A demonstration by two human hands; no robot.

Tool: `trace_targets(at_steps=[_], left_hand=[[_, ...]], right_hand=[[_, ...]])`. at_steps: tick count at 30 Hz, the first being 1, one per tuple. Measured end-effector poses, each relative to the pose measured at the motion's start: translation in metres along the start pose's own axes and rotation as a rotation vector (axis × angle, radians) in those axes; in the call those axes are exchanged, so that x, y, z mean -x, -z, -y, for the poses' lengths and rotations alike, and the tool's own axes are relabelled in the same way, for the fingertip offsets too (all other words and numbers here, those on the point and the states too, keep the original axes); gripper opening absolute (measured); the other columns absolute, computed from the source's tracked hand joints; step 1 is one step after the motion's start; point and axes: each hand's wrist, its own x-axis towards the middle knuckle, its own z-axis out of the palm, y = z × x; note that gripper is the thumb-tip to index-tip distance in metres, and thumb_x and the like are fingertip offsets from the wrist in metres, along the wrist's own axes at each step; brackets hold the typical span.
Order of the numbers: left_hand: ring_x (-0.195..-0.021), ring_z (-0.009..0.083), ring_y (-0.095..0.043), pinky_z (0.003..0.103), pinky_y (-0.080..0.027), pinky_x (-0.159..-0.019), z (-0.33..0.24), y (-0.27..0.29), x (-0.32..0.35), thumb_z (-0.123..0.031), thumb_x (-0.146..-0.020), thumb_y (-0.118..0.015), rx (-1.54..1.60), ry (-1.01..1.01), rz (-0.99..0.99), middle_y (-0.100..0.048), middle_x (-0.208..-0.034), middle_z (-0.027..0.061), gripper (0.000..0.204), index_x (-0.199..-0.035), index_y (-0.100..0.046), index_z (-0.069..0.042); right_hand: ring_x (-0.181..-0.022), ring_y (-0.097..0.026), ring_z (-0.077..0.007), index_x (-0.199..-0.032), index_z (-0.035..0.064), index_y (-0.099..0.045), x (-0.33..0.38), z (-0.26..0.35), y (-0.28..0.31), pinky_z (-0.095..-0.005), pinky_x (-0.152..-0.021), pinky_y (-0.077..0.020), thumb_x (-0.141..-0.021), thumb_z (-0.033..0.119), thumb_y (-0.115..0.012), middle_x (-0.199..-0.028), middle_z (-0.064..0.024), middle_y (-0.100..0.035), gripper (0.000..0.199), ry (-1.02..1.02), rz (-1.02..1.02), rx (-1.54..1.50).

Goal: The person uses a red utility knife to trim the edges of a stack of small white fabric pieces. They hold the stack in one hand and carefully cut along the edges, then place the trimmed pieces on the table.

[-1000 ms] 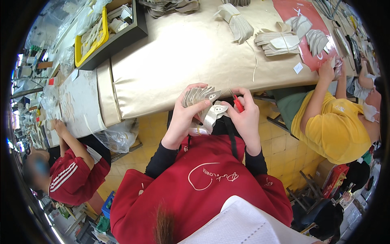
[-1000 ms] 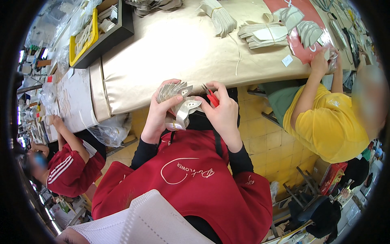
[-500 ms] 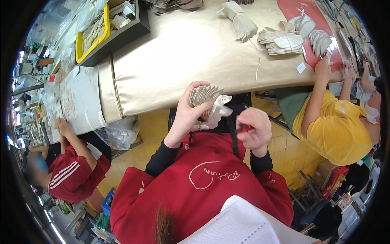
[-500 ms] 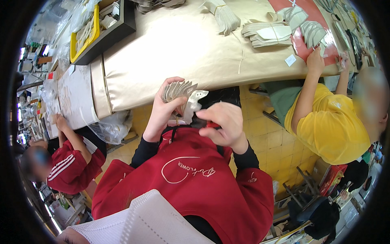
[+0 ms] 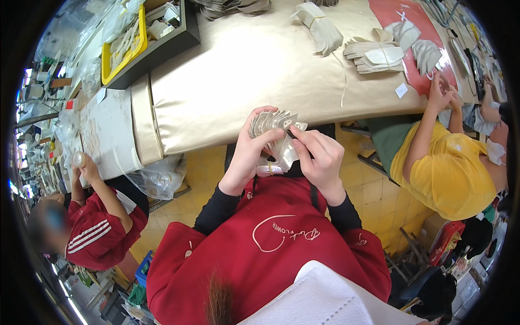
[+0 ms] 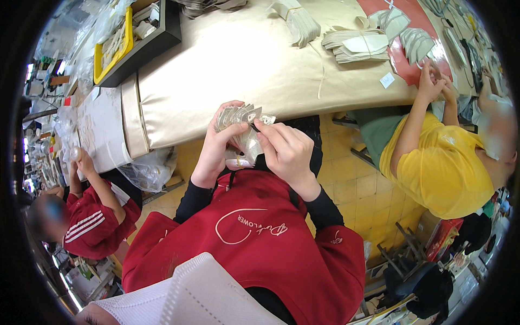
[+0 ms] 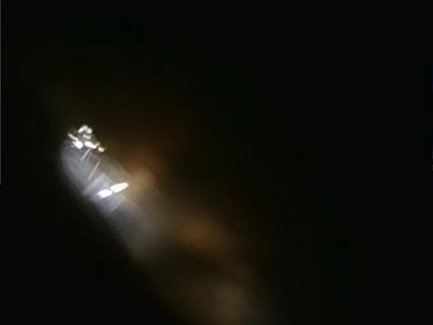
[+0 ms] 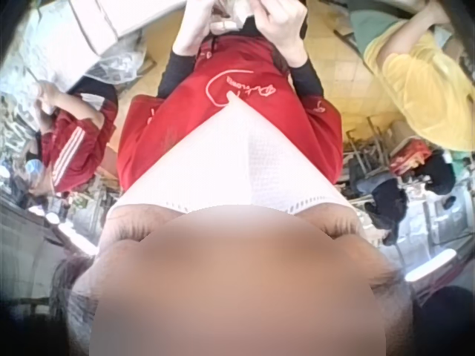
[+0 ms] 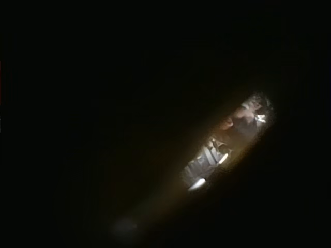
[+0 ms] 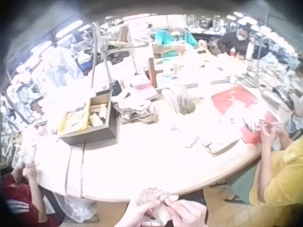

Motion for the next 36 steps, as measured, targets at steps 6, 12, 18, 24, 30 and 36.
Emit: trace_targets(at_steps=[6, 12, 18, 24, 30, 36], left_hand=[[-0.098, 0.0108, -0.061, 0.026, -0.049, -0.086, 0.001, -0.002, -0.001, -0.002, -0.084, -0.068, 0.042, 0.031, 0.011, -0.066, -0.107, 0.0040, 0.044, -0.127, -0.057, -0.007], [-0.097, 0.0111, -0.061, 0.026, -0.050, -0.085, -0.001, -0.001, -0.001, -0.001, -0.084, -0.067, 0.032, 0.045, 0.041, -0.066, -0.107, 0.0037, 0.044, -0.126, -0.057, -0.007], [-0.096, 0.0111, -0.062, 0.026, -0.051, -0.083, 0.001, 0.003, -0.003, -0.001, -0.083, -0.067, 0.013, 0.066, 0.059, -0.065, -0.107, 0.0035, 0.047, -0.128, -0.056, -0.007], [-0.094, 0.0106, -0.062, 0.025, -0.052, -0.079, 0.000, 0.007, -0.004, 0.001, -0.081, -0.065, 0.088, 0.079, 0.133, -0.065, -0.109, 0.0044, 0.056, -0.135, -0.052, -0.008], [-0.090, 0.0084, -0.063, 0.022, -0.054, -0.070, 0.001, 0.004, -0.003, 0.003, -0.082, -0.067, 0.053, 0.024, 0.099, -0.065, -0.105, 0.0028, 0.060, -0.138, -0.049, -0.010], [-0.088, 0.0069, -0.064, 0.022, -0.054, -0.066, 0.000, 0.006, -0.003, 0.002, -0.084, -0.073, 0.012, 0.006, 0.087, -0.066, -0.104, 0.0022, 0.060, -0.137, -0.050, -0.012]], right_hand=[[-0.058, -0.062, -0.0228, -0.106, 0.0069, -0.075, 0.005, -0.005, 0.001, -0.0324, -0.053, -0.0475, -0.081, 0.008, -0.074, -0.076, -0.0072, -0.066, 0.025, -0.011, 0.015, 0.030], [-0.056, -0.060, -0.0212, -0.107, 0.0086, -0.075, 0.003, -0.011, -0.001, -0.0324, -0.051, -0.0465, -0.080, 0.007, -0.074, -0.074, -0.0059, -0.065, 0.027, 0.041, 0.016, -0.004], [-0.055, -0.057, -0.0198, -0.111, 0.0127, -0.077, 0.005, -0.013, 0.001, -0.0313, -0.051, -0.0454, -0.076, 0.004, -0.075, -0.071, -0.0044, -0.061, 0.036, 0.068, 0.094, 0.058], [-0.054, -0.057, -0.0194, -0.109, 0.0125, -0.078, 0.005, -0.016, 0.005, -0.0307, -0.050, -0.0442, -0.074, 0.002, -0.074, -0.070, -0.0048, -0.061, 0.037, 0.095, 0.076, 0.056], [-0.053, -0.056, -0.0201, -0.107, 0.0115, -0.078, 0.006, -0.022, 0.002, -0.0314, -0.049, -0.0433, -0.074, 0.000, -0.073, -0.068, -0.0049, -0.060, 0.035, 0.049, 0.009, -0.045], [-0.052, -0.057, -0.0208, -0.108, 0.0090, -0.077, 0.008, -0.022, 0.001, -0.0303, -0.050, -0.0447, -0.078, 0.002, -0.074, -0.067, -0.0065, -0.061, 0.031, -0.041, -0.024, -0.158]])
